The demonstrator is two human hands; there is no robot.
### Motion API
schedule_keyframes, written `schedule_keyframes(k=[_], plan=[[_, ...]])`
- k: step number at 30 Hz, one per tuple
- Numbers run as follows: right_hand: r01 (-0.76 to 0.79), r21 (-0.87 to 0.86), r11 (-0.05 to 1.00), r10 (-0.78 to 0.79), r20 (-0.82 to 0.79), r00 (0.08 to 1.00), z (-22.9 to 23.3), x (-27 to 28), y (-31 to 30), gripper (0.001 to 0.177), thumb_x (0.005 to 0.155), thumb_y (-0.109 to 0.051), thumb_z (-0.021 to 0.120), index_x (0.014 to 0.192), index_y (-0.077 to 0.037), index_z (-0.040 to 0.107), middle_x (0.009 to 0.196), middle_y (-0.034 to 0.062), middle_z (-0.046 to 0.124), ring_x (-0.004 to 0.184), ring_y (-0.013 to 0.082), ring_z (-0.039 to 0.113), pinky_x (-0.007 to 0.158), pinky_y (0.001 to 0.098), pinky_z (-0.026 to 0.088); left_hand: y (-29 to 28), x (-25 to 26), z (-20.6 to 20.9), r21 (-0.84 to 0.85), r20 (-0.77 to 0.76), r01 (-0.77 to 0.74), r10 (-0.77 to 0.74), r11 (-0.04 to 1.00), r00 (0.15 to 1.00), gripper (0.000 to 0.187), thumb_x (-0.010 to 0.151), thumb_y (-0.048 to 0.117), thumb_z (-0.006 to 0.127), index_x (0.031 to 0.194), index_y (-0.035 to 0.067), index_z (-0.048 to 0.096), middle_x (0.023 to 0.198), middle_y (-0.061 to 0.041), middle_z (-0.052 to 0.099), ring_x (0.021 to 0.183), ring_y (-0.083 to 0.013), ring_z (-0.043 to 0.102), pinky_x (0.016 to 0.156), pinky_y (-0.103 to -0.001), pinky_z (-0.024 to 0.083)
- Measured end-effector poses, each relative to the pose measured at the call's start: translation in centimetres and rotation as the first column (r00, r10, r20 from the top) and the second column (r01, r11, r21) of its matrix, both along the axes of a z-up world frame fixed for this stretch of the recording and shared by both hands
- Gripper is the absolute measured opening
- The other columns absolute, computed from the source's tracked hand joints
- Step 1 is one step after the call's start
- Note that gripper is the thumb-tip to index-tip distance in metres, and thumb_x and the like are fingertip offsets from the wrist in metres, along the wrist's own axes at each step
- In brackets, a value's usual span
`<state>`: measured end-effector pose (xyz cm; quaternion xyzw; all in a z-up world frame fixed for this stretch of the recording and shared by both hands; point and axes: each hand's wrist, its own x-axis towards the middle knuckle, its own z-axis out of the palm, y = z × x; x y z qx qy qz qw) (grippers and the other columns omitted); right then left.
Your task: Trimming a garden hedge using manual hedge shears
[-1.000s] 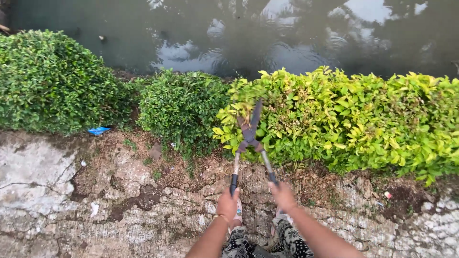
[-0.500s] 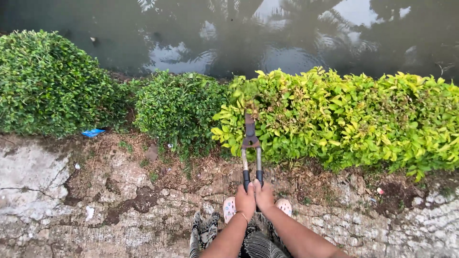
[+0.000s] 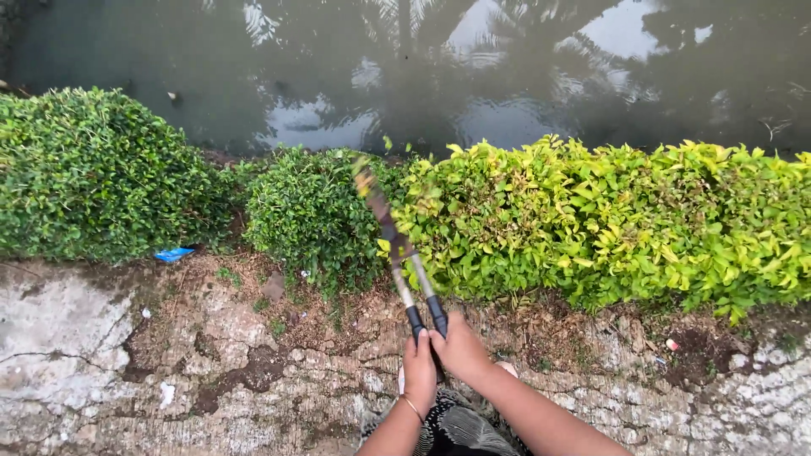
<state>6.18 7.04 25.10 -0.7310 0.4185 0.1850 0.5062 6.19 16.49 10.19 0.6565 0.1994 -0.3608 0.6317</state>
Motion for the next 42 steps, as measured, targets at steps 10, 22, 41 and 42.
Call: schedule_keyframes(k=[10, 22, 41, 42], plan=[[-0.217, 0.247, 0.944, 0.265, -0.180, 0.947, 0.8, -1.3, -5.7, 0.033, 0.093, -0.012, 0.055, 0.126, -0.012, 0.052, 0.076, -0.0042, 0.052, 0.051, 0.0039, 0.044, 0.044, 0.0155, 0.043, 11.0, 0.4, 0.1, 0.084, -0.231, 0.141, -0.118, 0.986, 0.966, 0.038, 0.097, 0.021, 0.057, 0.132, 0.004, 0.054, 0.067, -0.003, 0.055, 0.052, -0.0147, 0.052, 0.045, -0.027, 0.044], [0.086, 0.178, 0.980, -0.059, -0.152, 0.987, -8.0, -10.5, -6.8, 0.021, 0.089, -0.012, 0.064, 0.109, -0.008, 0.059, 0.078, 0.0011, 0.058, 0.050, 0.0075, 0.045, 0.041, 0.0193, 0.043, 9.6, 3.8, 1.8, 0.291, -0.167, 0.563, -0.538, 0.774, 0.826, 0.017, 0.100, 0.026, 0.058, 0.108, 0.011, 0.061, 0.078, 0.001, 0.055, 0.056, -0.0071, 0.047, 0.046, -0.020, 0.044], [0.287, -0.005, 0.958, -0.287, 0.016, 0.958, -16.8, -4.2, -1.6, 0.034, 0.092, -0.039, 0.055, 0.095, -0.006, 0.061, 0.071, 0.0092, 0.064, 0.067, 0.0223, 0.065, 0.058, 0.0347, 0.050, 0.3, 4.0, 0.2, 0.485, 0.036, 0.484, -0.570, 0.728, 0.821, 0.039, 0.088, 0.051, 0.063, 0.096, 0.012, 0.066, 0.085, -0.011, 0.071, 0.092, -0.0303, 0.071, 0.079, -0.041, 0.056], [0.248, -0.031, 0.968, -0.249, -0.048, 0.967, -16.1, -5.0, -2.0, 0.037, 0.090, -0.042, 0.056, 0.100, -0.007, 0.061, 0.076, 0.0117, 0.069, 0.076, 0.0254, 0.069, 0.064, 0.0381, 0.052, 1.0, 3.9, 1.6, 0.447, 0.042, 0.480, -0.554, 0.755, 0.832, 0.037, 0.089, 0.046, 0.065, 0.097, 0.010, 0.068, 0.085, -0.013, 0.072, 0.091, -0.0312, 0.071, 0.077, -0.042, 0.056]])
